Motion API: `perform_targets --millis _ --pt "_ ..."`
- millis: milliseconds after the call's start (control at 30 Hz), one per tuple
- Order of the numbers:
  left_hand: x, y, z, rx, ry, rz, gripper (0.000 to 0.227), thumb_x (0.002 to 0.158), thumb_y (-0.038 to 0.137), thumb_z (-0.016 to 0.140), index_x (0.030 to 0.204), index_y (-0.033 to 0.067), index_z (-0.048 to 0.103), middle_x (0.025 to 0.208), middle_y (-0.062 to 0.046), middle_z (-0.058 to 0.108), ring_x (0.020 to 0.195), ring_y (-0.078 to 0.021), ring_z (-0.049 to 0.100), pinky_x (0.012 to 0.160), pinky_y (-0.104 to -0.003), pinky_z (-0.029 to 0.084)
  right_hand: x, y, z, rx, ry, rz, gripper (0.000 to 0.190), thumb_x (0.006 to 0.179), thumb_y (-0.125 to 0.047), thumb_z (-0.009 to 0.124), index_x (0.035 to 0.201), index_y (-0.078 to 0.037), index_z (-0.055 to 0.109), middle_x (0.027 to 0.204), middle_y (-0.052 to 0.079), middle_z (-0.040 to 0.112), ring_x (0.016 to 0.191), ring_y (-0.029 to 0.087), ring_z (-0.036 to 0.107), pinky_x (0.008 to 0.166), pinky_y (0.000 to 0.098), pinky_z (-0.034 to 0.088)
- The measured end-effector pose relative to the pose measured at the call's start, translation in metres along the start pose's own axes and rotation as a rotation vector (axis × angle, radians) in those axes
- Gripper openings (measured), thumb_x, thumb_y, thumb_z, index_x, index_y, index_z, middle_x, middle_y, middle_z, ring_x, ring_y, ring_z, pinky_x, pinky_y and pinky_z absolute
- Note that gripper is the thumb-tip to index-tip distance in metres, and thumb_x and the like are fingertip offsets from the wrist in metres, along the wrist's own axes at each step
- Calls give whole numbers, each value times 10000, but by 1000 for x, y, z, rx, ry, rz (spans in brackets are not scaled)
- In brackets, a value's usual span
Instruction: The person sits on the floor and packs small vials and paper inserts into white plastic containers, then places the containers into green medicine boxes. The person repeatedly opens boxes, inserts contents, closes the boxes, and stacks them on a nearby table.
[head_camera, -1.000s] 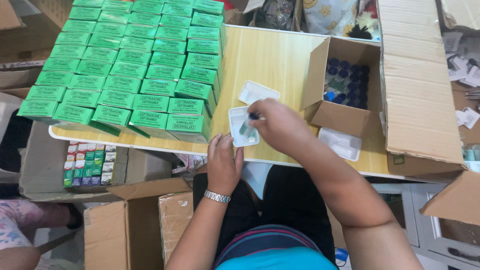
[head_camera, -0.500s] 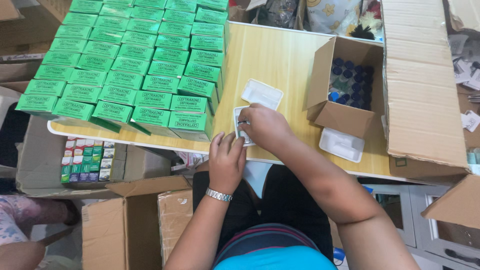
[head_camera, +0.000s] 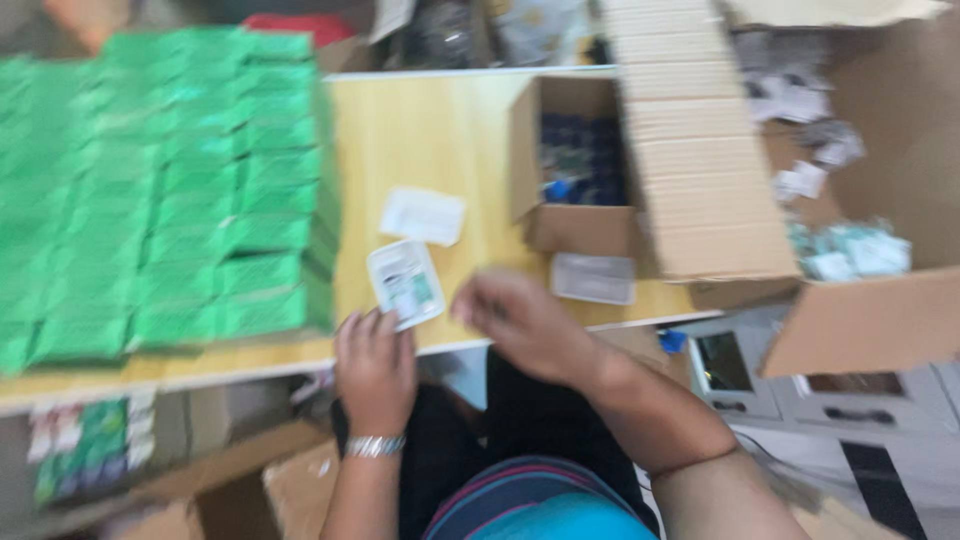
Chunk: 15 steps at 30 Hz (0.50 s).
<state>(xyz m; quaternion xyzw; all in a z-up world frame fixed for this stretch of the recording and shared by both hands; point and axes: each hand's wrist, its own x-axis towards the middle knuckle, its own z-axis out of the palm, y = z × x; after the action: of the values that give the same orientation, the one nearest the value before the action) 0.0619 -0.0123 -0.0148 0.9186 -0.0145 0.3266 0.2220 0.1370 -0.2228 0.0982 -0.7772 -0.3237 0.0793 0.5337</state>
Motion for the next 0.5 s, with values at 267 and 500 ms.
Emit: perform_targets --millis 267,500 --pt "-4 -3 3 45 -18 -5 398 893 134 772 1256 45 634 1262 -160 676 1229 -402 614 1076 -512 485 -110 -80 -167 53 594 -189 409 836 -373 836 1003 -38 672 855 28 708 750 96 686 621 241 535" --pt "-15 -30 30 -55 57 62 330 904 132 785 1185 6 664 1180 -190 712 1147 -344 682 1124 -490 483 -46 53 -368 -1197 142 859 416 841 -112 795 1218 -284 764 1062 49 771 947 249 717 804 419 564"
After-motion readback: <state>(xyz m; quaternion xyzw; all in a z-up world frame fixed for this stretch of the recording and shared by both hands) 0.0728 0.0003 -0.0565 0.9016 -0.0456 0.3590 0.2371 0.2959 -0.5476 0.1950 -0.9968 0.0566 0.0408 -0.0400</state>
